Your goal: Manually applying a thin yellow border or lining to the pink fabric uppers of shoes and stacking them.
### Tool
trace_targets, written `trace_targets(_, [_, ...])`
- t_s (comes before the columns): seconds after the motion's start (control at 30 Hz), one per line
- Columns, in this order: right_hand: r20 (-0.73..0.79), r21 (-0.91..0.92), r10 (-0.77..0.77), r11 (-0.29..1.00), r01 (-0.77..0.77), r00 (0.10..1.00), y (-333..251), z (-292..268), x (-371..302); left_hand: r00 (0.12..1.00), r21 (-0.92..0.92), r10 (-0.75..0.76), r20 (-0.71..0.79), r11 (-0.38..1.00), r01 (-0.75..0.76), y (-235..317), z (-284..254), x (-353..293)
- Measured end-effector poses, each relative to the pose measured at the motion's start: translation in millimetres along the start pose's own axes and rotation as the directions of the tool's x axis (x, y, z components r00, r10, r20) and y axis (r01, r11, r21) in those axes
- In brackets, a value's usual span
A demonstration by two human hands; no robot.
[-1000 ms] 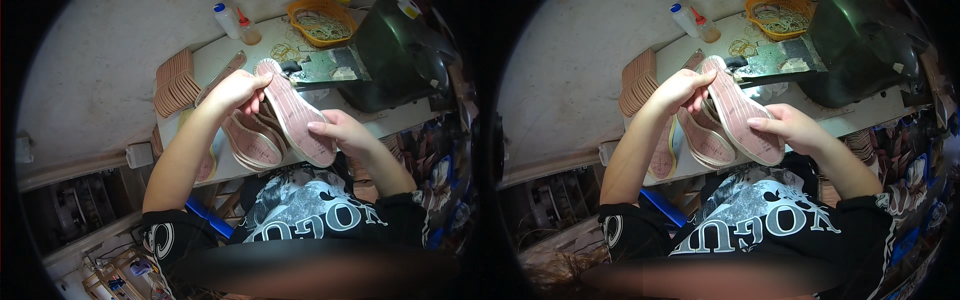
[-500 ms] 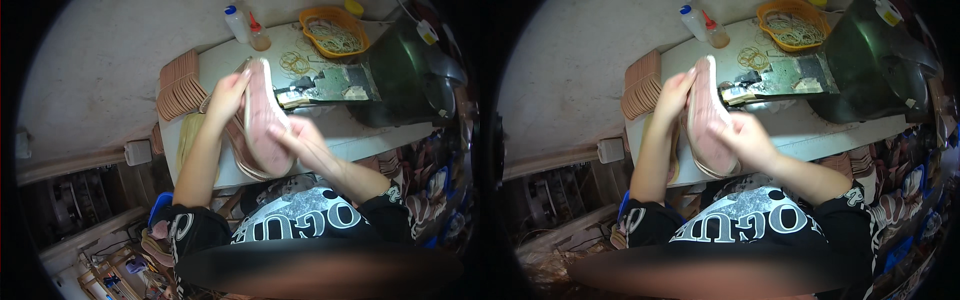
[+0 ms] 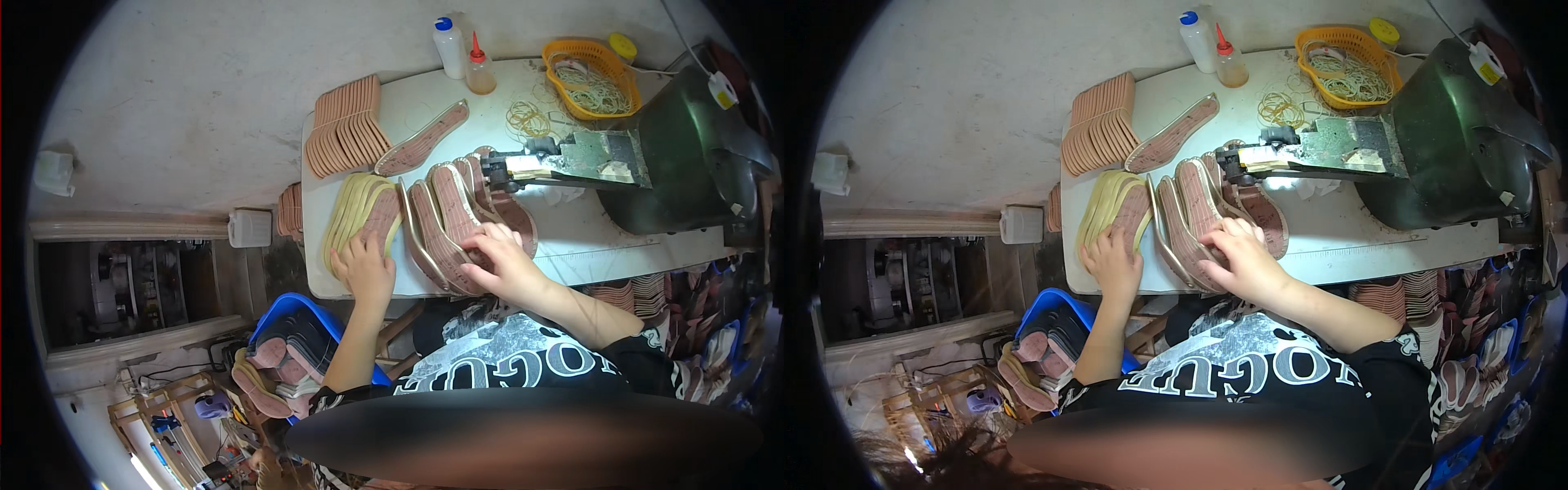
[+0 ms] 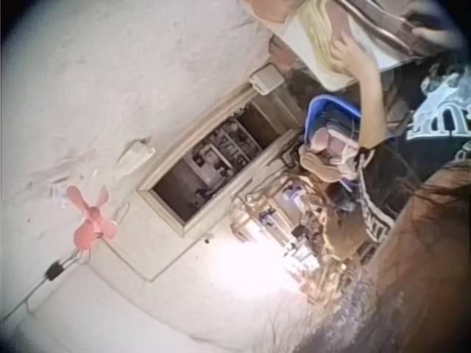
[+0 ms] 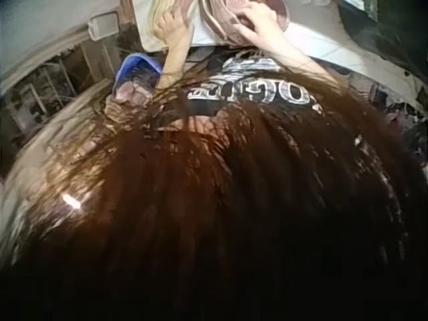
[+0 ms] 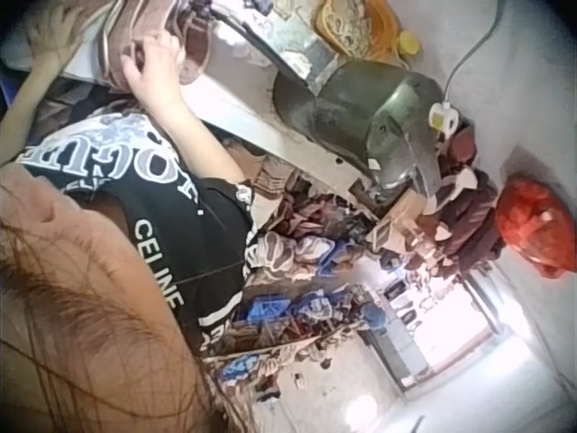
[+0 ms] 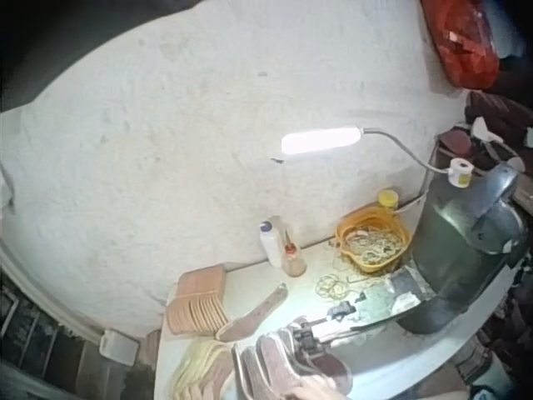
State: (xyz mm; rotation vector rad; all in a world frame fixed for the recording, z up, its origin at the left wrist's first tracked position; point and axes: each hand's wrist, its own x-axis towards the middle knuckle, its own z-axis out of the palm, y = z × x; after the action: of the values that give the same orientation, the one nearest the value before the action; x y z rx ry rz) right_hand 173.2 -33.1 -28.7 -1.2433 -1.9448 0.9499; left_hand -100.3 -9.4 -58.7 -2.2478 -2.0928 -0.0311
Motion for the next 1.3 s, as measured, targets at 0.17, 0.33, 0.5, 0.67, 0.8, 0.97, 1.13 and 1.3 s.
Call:
trace_targets(0.17, [0.094, 0.42, 0.161, 0.888, -0.186, 0.982, -1, -21, -27, 0.983, -0.225, -0.133, -0.128, 0.969, 0.102, -7, -22, 13])
trace_targets(0.33, [0.134, 0.43, 0.24, 0.86, -0.274, 0.962, -4, -25, -45, 0.925, -0.256, -0.276, -0.261, 0.944, 0.209, 3, -49, 14])
trace_targets(0.5, [0.134, 0.546, 0.12, 0.819, -0.174, 0.984, -20, -31, -35, 0.927, -0.901, -0.238, -0.29, 0.396, -0.18, 68, -65, 16])
trace_targets(0.67, [-0.119, 0.219, -0.217, 0.946, 0.239, 0.969, -43, -37, -18, 0.998, -0.983, -0.056, -0.001, -0.184, -0.012, 135, -93, -10])
trace_targets(0.8, [0.003, 0.386, -0.119, 0.916, 0.109, 0.993, -44, -61, -20, 0.953, -0.961, -0.217, -0.211, -0.132, -0.243, 129, -87, 19])
trace_targets(0.97, [0.125, 0.955, -0.006, 0.272, -0.119, 0.992, -14, -55, -23, 0.979, -0.841, 0.193, 0.073, -0.516, 0.164, 137, -91, 35])
trace_targets(1.13, [0.313, 0.936, 0.003, 0.167, -0.309, 0.95, 18, -39, -11, 0.932, -0.807, 0.353, 0.085, -0.524, 0.272, 151, -82, 32])
trace_targets(1.3, [0.526, 0.751, 0.049, 0.443, -0.49, 0.849, 6, -86, -1, 0.941, -0.844, 0.327, 0.091, -0.475, 0.247, 154, -77, 28])
